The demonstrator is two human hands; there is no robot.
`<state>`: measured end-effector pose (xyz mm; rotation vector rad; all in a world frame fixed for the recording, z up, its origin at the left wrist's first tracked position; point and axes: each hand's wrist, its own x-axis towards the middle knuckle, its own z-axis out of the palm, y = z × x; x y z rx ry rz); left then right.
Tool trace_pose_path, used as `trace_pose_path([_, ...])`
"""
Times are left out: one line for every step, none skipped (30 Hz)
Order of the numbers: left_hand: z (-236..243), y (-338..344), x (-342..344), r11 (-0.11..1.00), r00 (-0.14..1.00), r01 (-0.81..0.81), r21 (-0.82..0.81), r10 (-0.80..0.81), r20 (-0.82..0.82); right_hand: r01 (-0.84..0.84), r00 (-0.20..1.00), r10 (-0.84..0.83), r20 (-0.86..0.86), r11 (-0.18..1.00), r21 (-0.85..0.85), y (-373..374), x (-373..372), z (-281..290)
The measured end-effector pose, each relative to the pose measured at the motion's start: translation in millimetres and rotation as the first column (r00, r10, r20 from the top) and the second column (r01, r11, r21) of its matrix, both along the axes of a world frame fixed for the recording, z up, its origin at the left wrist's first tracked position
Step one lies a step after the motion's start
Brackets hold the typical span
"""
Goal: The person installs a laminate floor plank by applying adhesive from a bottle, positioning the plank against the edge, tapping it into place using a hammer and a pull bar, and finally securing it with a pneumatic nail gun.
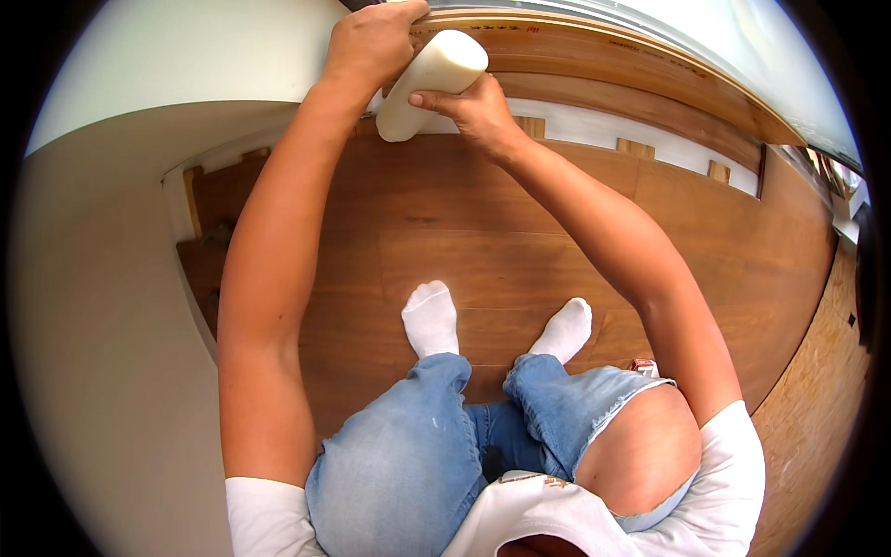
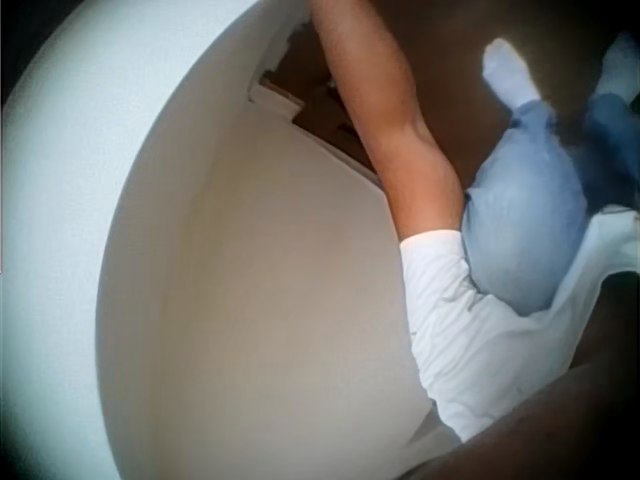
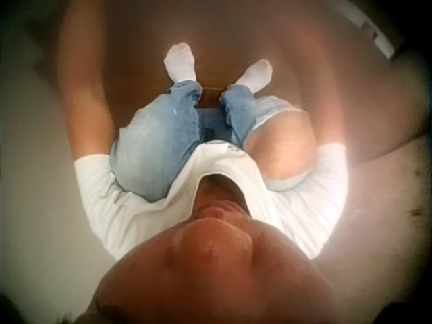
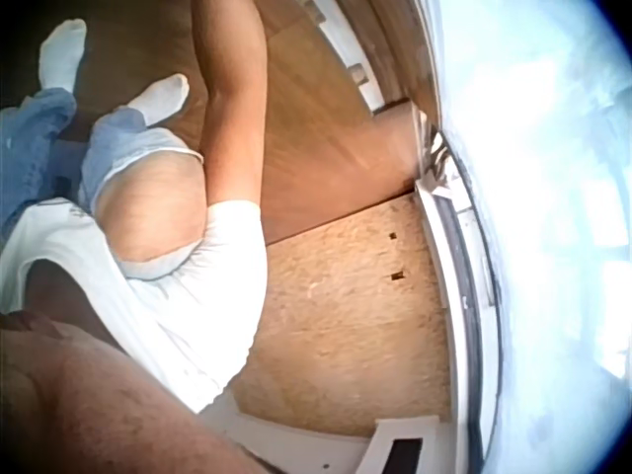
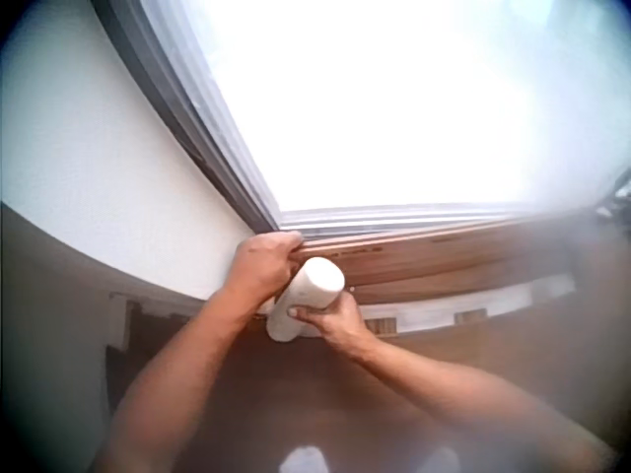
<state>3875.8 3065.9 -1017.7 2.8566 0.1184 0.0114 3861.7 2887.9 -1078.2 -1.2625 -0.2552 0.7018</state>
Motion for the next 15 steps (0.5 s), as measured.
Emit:
trace_pose_path([-1.7,-0.5,-1.2,1.0,1.0,0.016,0.006,-0.016,0.013,-0.009,1.0,0.009,0.015,0.999,-0.04,-4.9,3.3,-0.1])
trace_pose_path([-2.3,1.7,-1.9,0.999,0.999,0.034,0.012,-0.034,0.027,-0.015,0.999,0.018,0.03,0.997,-0.08,-14.4,8.0,0.0])
trace_pose_path([-1.8,2.9,-0.9,0.999,0.998,0.048,0.018,-0.049,0.044,-0.023,0.998,0.029,0.047,0.992,-0.122,-27.1,14.6,0.9])
trace_pose_path([-2.7,2.5,0.0,0.999,0.999,0.039,0.017,-0.04,0.035,-0.04,0.997,0.051,0.05,0.979,-0.199,-45.1,23.4,3.8])
trace_pose_path([-2.4,4.6,-0.5,0.998,0.998,0.051,0.047,-0.052,0.036,-0.04,0.998,0.047,0.047,0.988,-0.15,-65.2,30.3,8.5])
trace_pose_path([-1.3,2.2,2.0,0.996,0.996,0.07,0.062,-0.074,0.049,-0.029,0.997,0.041,0.058,0.98,-0.196,-90.7,38.9,21.0])
trace_pose_path([-3.9,-0.2,4.0,0.994,0.993,0.089,0.066,-0.093,0.069,-0.016,0.997,0.036,0.074,0.967,-0.253,-115.2,47.1,31.6])
trace_pose_path([-3.7,2.8,2.7,0.995,0.993,0.076,0.063,-0.081,0.08,0.007,0.998,0.009,0.057,0.961,-0.278,-135.3,55.0,33.3])
trace_pose_path([-5.5,3.3,0.4,0.997,0.993,0.065,0.048,-0.069,0.095,0.034,0.999,-0.021,0.044,0.949,-0.314,-161.1,63.4,34.1])
trace_pose_path([-4.8,4.0,-1.5,0.997,0.995,0.059,0.052,-0.063,0.083,0.06,0.998,-0.052,0.03,0.938,-0.342,-185.3,71.2,36.2])
trace_pose_path([-2.3,5.5,-2.5,0.996,0.996,0.051,0.067,-0.056,0.07,0.075,0.997,-0.066,0.037,0.921,-0.381,-209.2,80.6,40.9])
trace_pose_path([-0.8,5.2,-2.4,0.997,0.998,0.046,0.054,-0.049,0.051,0.092,0.996,-0.083,0.041,0.905,-0.414,-233.6,90.1,46.3])
trace_pose_path([0.6,3.6,-1.6,0.998,0.999,0.043,0.047,-0.045,0.029,0.11,0.994,-0.102,0.043,0.89,-0.443,-258.9,99.4,49.6])
trace_pose_path([4.9,0.6,0.7,0.998,0.999,0.039,0.04,-0.04,0.013,0.13,0.991,-0.111,0.068,0.88,-0.457,-286.5,110.6,51.4])
trace_pose_path([7.2,-1.8,1.7,0.999,0.999,0.035,0.033,-0.034,-0.004,0.146,0.989,-0.117,0.089,0.863,-0.484,-310.3,119.3,57.2])
